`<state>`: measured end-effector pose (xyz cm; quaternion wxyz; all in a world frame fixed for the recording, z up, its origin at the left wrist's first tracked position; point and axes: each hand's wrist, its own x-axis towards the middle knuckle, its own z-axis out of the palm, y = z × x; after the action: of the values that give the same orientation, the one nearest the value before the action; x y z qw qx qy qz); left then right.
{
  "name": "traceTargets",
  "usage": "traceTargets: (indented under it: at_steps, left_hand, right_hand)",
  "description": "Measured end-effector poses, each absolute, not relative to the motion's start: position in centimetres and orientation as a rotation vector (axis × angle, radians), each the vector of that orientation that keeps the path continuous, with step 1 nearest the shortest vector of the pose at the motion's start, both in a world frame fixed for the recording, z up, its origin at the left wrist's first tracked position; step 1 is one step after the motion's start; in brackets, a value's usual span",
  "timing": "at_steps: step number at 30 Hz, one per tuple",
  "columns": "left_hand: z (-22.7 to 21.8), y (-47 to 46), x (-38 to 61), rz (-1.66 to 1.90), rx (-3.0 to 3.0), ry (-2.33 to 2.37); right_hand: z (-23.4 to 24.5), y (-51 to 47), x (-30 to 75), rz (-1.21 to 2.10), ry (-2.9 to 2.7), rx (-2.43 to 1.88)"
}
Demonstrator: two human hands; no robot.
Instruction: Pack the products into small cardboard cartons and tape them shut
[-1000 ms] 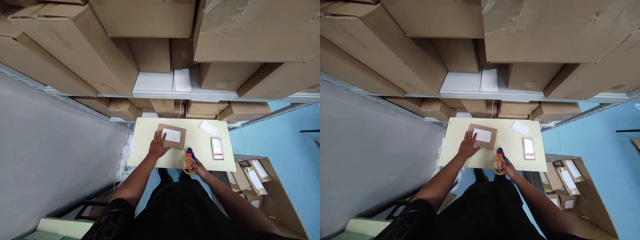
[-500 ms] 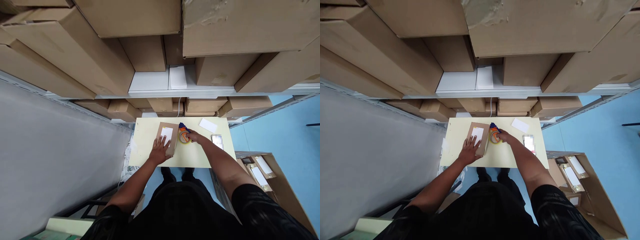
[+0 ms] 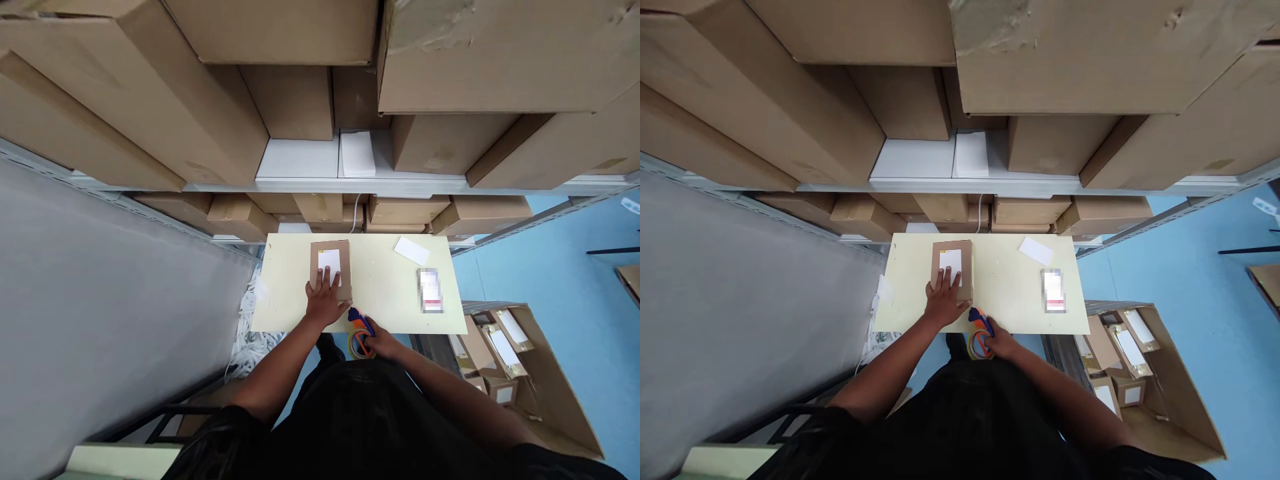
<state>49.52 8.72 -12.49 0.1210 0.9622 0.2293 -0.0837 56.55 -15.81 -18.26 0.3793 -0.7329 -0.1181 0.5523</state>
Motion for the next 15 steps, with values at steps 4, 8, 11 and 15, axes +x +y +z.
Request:
traceTargets:
  at_steps: [4, 8, 11, 15]
  left_hand:
    - [-11.8, 8.7, 49.4, -0.328, 2.768, 0.616]
    - [-11.6, 8.8, 49.2, -0.318, 2.770, 0.626]
    - [-11.5, 9.1, 49.1, -0.300, 2.750, 0.613]
    - [-11.6, 9.4, 49.0, -0.284, 2.742, 0.612]
  right_hand:
    - [-15.9, -11.2, 58.0, 1.330, -0.798, -2.142]
    - [-13.9, -5.8, 59.4, 1.323, -0.953, -2.170]
    - [-13.2, -5.8, 59.5, 1.333, -0.924, -2.168]
    - [-12.8, -11.8, 59.4, 1.338, -0.794, -2.224]
